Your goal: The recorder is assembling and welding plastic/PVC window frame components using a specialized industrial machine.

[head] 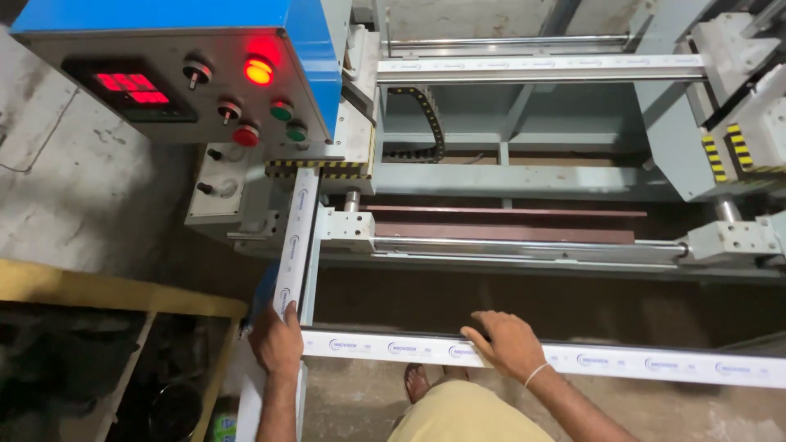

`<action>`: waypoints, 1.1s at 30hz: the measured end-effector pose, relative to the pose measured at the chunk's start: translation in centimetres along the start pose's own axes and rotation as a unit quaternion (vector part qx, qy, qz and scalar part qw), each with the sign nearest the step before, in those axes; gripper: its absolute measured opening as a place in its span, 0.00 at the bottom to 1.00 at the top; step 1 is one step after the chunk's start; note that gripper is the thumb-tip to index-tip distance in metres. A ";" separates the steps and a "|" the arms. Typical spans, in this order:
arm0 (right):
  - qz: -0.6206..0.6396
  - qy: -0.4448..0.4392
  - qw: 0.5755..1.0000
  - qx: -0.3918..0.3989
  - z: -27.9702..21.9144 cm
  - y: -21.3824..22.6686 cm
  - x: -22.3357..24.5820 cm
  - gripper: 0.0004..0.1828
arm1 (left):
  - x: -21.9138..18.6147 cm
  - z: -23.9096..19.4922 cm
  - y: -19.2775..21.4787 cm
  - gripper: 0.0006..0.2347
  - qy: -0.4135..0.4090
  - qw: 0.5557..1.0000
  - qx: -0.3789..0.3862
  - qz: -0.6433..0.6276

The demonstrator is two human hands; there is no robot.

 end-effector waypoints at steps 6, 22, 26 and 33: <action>0.039 0.011 0.994 -0.100 -0.4 -0.3 -0.3 0.21 | -0.7 0.8 0.7 0.23 -0.036 0.999 0.004 -0.026; 0.068 0.009 0.977 -0.203 -1.9 0.4 -2.2 0.14 | -0.9 0.8 0.6 0.31 -0.021 0.998 0.015 -0.049; 0.069 -0.038 0.974 -0.210 -2.5 1.4 -4.6 0.15 | -1.8 0.9 1.9 0.30 -0.041 0.998 0.013 -0.042; 0.113 -0.126 0.967 -0.191 -2.6 2.7 -4.2 0.18 | -1.8 1.9 2.4 0.29 0.033 0.992 0.100 -0.065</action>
Point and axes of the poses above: each hand's wrist, its own z-axis towards the middle knuckle, its own y-axis out of the back of the hand, x = y × z, the point moved 3 cm from there along z, towards the middle knuckle, and after that the axes turned 15 degrees about -y, right-handed, at the moved point
